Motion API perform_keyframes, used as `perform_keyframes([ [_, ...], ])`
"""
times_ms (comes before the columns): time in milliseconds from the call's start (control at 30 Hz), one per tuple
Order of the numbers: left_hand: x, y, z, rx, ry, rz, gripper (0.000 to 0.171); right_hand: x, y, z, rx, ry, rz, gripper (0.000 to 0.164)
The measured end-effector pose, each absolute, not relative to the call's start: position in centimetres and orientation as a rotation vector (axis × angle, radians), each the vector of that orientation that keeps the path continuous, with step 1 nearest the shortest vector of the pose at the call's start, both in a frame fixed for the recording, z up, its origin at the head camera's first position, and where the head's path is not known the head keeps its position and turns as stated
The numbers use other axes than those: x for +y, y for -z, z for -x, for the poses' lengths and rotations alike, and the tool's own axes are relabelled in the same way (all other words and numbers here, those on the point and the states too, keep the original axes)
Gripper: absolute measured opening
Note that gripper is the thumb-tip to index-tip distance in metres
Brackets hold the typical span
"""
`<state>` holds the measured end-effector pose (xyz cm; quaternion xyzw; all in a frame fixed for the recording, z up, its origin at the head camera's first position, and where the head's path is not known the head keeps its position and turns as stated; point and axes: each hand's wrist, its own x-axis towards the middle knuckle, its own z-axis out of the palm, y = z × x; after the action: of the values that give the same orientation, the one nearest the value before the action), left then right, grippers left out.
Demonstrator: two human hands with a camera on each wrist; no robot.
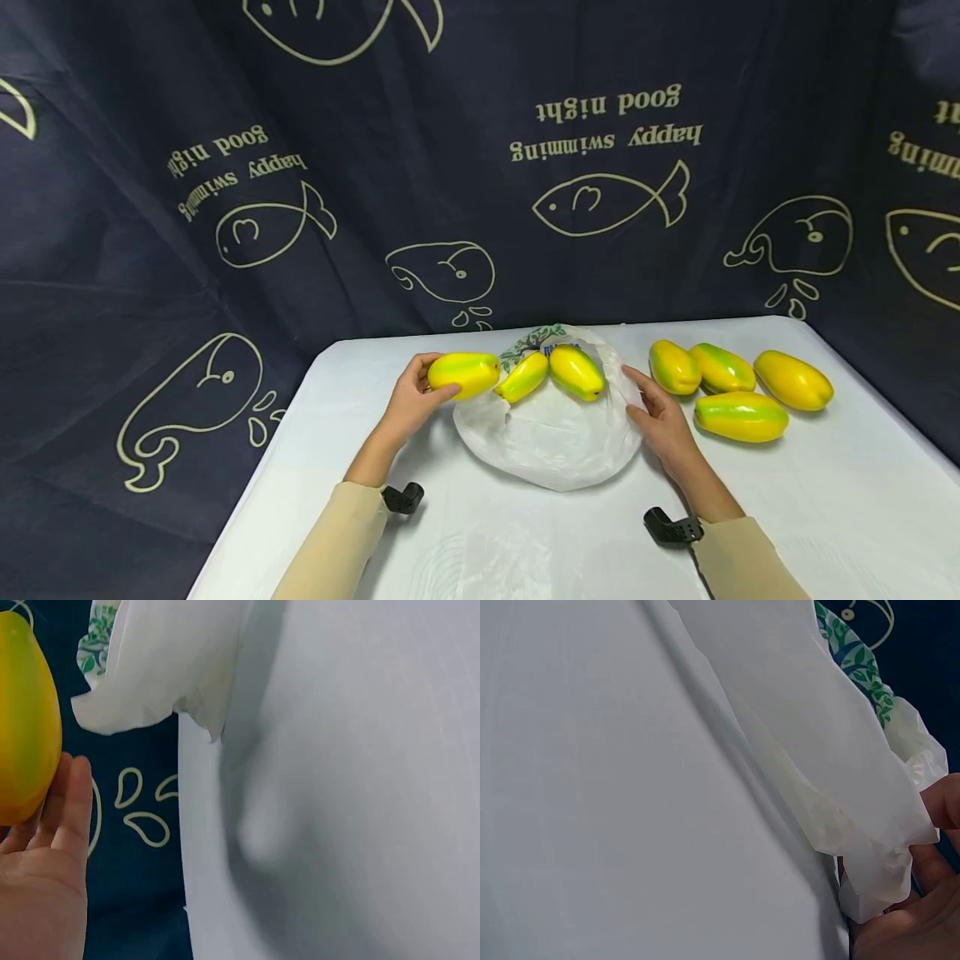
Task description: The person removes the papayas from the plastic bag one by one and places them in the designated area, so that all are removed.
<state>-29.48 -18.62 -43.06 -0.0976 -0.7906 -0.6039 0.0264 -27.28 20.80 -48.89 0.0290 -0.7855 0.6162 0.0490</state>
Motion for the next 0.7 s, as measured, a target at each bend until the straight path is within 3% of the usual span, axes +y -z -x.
perform_keyframes([
  [700,-21.0,44.1,30.0,-2.32,1.773,-0.161,0.067,20.9,48.7,27.0,-2.396,-1.88,-0.122,0.065],
])
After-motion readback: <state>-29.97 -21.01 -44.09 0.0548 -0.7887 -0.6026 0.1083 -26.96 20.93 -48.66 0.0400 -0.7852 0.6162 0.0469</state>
